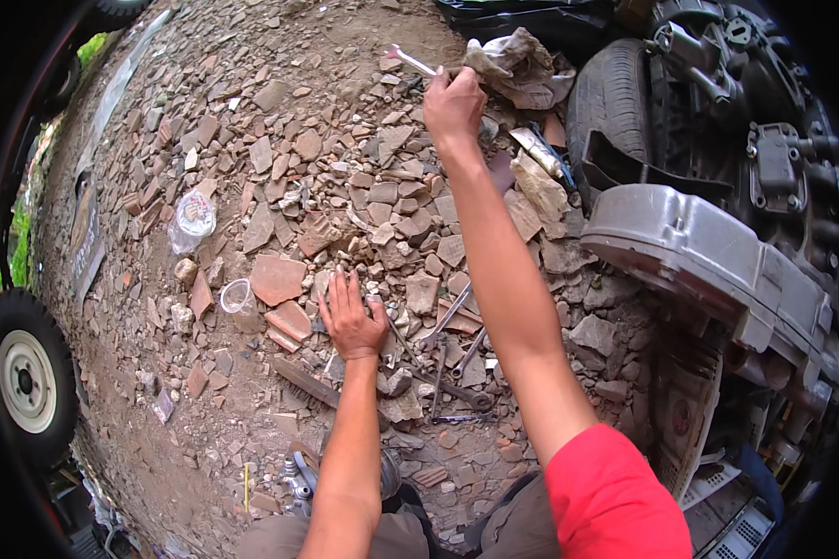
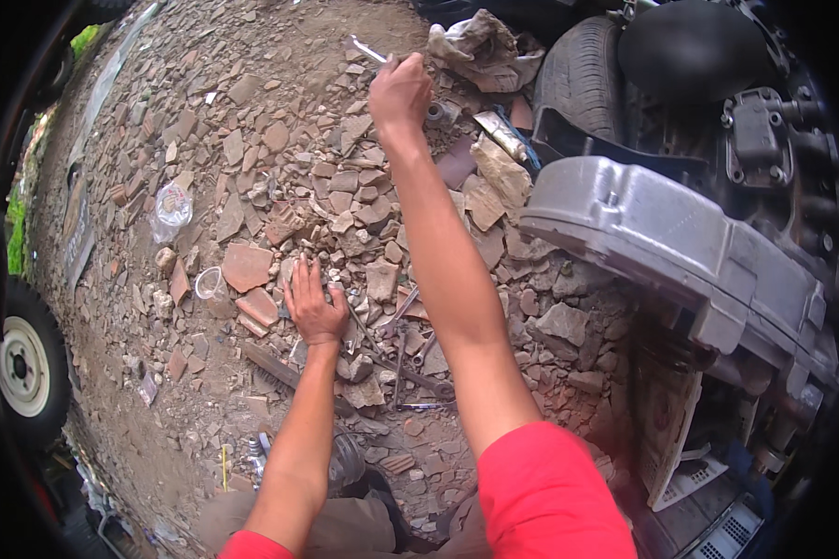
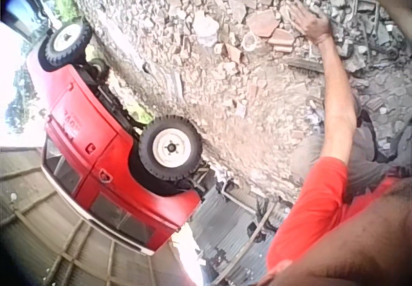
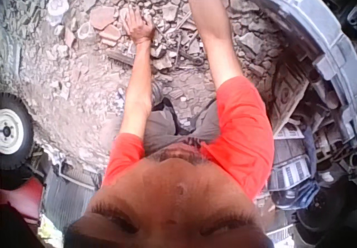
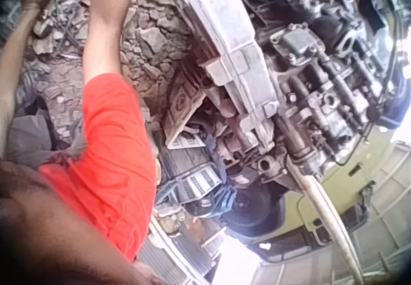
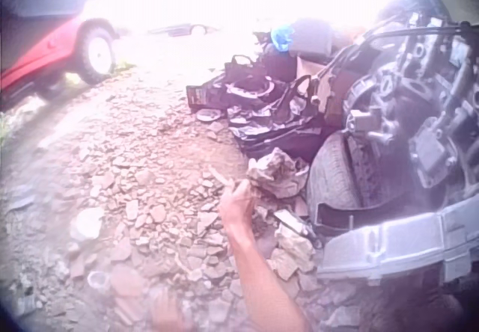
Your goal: The person sits on the ground and uses a wrench to loosen and remove bolts from a car engine block. They manipulate the engine components by hand and continue to work on the engine assembly.
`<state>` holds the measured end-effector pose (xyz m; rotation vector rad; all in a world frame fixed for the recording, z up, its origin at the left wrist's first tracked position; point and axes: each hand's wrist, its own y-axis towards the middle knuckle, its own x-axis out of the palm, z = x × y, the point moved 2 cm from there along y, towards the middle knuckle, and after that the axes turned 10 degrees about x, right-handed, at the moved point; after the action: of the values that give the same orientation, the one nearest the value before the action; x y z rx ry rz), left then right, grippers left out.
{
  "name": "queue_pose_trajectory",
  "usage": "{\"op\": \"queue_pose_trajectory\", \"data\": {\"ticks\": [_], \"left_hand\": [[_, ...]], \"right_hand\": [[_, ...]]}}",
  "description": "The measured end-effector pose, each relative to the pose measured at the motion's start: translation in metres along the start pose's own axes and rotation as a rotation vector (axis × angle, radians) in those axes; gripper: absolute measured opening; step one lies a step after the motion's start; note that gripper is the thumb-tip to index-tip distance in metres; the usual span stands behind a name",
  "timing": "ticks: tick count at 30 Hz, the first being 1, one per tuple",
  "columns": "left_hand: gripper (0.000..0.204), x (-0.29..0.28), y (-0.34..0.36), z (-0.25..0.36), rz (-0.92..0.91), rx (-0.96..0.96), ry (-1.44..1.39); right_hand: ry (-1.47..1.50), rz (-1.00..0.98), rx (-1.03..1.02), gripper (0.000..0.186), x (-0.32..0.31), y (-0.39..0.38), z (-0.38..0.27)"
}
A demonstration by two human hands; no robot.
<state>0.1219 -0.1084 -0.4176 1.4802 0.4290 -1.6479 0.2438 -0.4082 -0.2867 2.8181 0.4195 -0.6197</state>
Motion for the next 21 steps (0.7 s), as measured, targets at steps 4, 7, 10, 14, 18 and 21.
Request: {"op": "queue_pose_trajectory", "data": {"ticks": [4, 7, 10, 14, 18, 21], "left_hand": [[0.055, 0.004, 0.004, 0.007, 0.017, 0.021, 0.01], [0.055, 0.004, 0.001, 0.001, 0.027, 0.002, 0.02], [0.052, 0.001, 0.003, 0.004, 0.01, -0.031, -0.014], [0.055, 0.0, 0.001, -0.008, -0.052, -0.022, -0.116], [0.055, -0.019, 0.007, -0.007, -0.164, 0.018, -0.153], [0.054, -0.051, 0.021, 0.016, -0.13, 0.079, -0.124]], "right_hand": [[0.638, -0.296, 0.137, 0.027, -0.035, -0.058, -0.003], [0.641, -0.484, 0.109, 0.034, -0.075, -0.106, -0.012], [0.466, -0.501, -0.145, 0.034, -0.141, -0.144, -0.01], [0.496, -0.826, 0.177, 0.034, -0.221, -0.171, 0.019], [0.071, -0.739, 0.16, 0.034, -0.278, -0.163, 0.063], [-0.155, -0.52, 0.018, 0.031, -0.303, -0.147, 0.099]]}}
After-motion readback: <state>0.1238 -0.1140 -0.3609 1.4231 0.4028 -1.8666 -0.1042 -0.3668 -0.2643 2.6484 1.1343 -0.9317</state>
